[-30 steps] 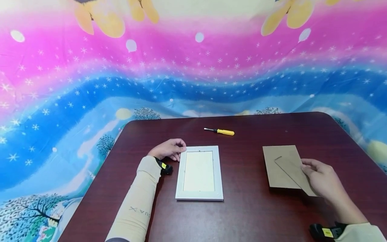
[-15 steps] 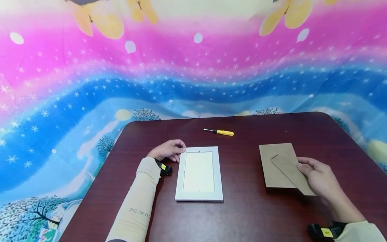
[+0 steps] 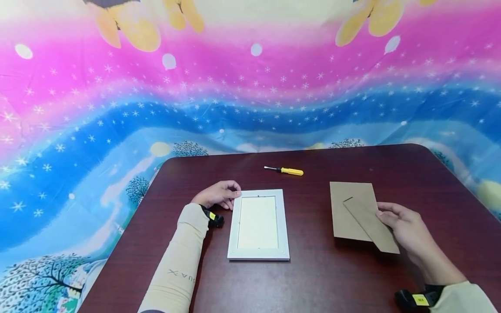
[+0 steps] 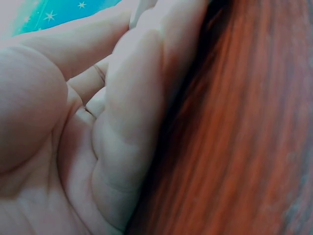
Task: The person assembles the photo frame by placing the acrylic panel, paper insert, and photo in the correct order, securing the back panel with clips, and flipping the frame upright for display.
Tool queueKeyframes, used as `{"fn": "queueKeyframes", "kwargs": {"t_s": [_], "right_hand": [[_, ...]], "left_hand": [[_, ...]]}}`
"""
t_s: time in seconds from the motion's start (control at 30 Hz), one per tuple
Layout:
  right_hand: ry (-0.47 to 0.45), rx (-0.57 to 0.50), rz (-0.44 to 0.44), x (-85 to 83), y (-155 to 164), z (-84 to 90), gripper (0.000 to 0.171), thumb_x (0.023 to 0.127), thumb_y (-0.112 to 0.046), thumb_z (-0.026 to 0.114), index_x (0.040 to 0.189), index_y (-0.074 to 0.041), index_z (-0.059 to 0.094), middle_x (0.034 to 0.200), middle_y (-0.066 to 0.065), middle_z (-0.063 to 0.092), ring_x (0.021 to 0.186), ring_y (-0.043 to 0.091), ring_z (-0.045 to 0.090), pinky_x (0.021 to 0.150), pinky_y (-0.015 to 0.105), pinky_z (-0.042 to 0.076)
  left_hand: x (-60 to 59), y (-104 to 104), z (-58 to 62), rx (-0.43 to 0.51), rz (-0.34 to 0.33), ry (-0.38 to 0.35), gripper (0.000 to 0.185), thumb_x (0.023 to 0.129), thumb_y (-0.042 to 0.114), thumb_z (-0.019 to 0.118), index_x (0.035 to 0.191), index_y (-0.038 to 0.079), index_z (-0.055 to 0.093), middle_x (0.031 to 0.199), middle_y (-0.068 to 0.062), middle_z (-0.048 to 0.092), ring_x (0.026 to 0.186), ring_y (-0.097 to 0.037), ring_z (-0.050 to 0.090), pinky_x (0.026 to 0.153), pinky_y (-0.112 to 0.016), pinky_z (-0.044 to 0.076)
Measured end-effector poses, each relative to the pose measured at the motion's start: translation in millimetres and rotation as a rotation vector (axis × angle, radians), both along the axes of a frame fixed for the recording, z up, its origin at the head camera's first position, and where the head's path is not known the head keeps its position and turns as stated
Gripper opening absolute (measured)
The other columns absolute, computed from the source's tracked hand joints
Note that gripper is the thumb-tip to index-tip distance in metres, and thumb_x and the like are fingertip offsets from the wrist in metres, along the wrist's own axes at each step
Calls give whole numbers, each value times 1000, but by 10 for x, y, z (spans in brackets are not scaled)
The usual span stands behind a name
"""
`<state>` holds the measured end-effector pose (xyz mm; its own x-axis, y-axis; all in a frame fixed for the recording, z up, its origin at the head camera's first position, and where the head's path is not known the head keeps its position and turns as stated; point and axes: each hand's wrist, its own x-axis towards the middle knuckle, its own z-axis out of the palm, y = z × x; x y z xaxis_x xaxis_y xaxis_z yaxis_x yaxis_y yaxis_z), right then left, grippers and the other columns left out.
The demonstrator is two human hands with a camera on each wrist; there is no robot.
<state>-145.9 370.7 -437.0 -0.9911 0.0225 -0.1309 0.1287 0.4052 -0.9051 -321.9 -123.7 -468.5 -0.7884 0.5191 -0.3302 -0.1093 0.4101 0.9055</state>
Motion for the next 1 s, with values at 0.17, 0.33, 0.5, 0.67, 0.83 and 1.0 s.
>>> {"fn": "queueKeyframes", "kwargs": {"t_s": [0.17, 0.33, 0.5, 0.67, 0.83, 1.0], "right_hand": [[0, 23, 9, -23, -44, -3, 58, 104, -36, 46, 141, 8, 34, 95, -17, 65, 80, 13, 67, 63, 39, 57], [22, 48, -1, -42, -91, 7, 61, 104, -38, 45, 142, 8, 34, 94, -16, 65, 81, 12, 67, 63, 38, 57], [35, -3, -24, -75, -143, 3, 56, 103, -36, 49, 139, 6, 38, 93, -17, 66, 79, 14, 68, 61, 38, 56], [35, -29, -30, -98, -173, 10, 54, 103, -34, 50, 138, 5, 40, 92, -19, 66, 77, 13, 68, 60, 37, 56], [46, -93, -28, -99, -193, 27, 38, 102, -32, 52, 132, -9, 49, 92, -17, 67, 75, 15, 68, 58, 36, 56], [65, -83, -49, -122, -242, 29, 40, 101, -33, 54, 132, -8, 50, 92, -20, 66, 75, 13, 68, 58, 34, 56]], "left_hand": [[-2, 4, -4, 11, 10, -14, 18, 97, 21, 63, 108, 7, 59, 76, -14, 61, 61, -25, 67, 52, -29, 54], [3, 6, 3, 12, 14, -17, 17, 97, 20, 63, 107, 7, 59, 74, -13, 61, 60, -24, 67, 50, -28, 53], [16, 6, 7, 10, 17, -14, 18, 97, 21, 63, 107, 7, 59, 75, -14, 61, 61, -24, 67, 51, -29, 54], [22, 8, 7, 10, 16, -14, 19, 97, 22, 64, 109, 8, 59, 77, -15, 62, 62, -25, 68, 54, -30, 55], [22, 6, 4, 13, 16, -15, 20, 96, 22, 64, 109, 7, 59, 77, -15, 62, 62, -25, 67, 54, -30, 55], [13, 7, 4, 14, 11, -4, 19, 97, 21, 64, 109, 7, 59, 77, -14, 61, 61, -25, 67, 53, -29, 55]]}}
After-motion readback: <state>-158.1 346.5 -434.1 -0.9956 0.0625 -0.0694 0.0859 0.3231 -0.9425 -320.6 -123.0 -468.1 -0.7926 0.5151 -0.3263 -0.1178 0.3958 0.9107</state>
